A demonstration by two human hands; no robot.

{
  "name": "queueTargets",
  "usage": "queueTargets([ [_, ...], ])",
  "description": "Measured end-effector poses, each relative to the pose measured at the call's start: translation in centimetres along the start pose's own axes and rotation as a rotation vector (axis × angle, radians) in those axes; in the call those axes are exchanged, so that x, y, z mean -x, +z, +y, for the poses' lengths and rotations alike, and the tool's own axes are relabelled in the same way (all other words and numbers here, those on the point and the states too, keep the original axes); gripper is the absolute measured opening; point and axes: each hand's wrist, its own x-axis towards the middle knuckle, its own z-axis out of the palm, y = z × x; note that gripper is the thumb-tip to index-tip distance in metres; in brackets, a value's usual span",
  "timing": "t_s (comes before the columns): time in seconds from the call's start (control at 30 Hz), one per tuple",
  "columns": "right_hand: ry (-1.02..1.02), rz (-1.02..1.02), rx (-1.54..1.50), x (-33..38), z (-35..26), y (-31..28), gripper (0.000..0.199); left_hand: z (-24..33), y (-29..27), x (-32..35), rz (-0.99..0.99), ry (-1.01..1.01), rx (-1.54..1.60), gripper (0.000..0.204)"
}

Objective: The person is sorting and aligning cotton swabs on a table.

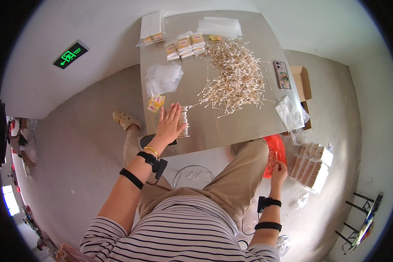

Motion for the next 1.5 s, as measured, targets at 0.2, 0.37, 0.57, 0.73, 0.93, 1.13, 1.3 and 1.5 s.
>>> queueTargets([
  [0.2,-0.198,0.240,0.372,-1.3,-3.9,0.3,0.028,-0.4,-0.2,0.2,0.071,0.023,0.003,0.080],
  [0.37,-0.636,0.013,0.065,-0.5,-20.2,7.3,0.014,-0.8,-0.2,0.7,0.041,-0.022,-0.017,0.080],
  [0.57,-0.813,-0.315,0.035,0.4,-31.7,18.1,0.011,-1.3,0.2,1.0,0.121,-0.044,-0.072,0.079],
  [0.73,-0.970,-0.336,0.339,-2.0,-33.9,23.2,0.011,-1.6,0.6,1.0,0.148,-0.118,0.162,0.078],
  [0.93,-1.121,-0.389,0.428,-3.1,-34.4,23.1,0.009,-2.1,0.6,0.9,0.164,-0.065,0.275,0.073],
  [1.13,-1.031,-0.369,0.249,-2.2,-37.4,22.8,0.011,-2.2,0.9,0.7,0.158,-0.057,0.265,0.069],
  [1.3,-1.060,-0.364,0.277,-1.9,-38.1,26.5,0.012,-2.2,0.3,-2.6,0.286,-0.076,0.280,0.061],
  [1.5,-0.953,-0.461,0.136,-0.4,-38.4,26.9,0.012,-3.8,-0.6,-5.4,0.364,-0.201,0.291,0.034],
])
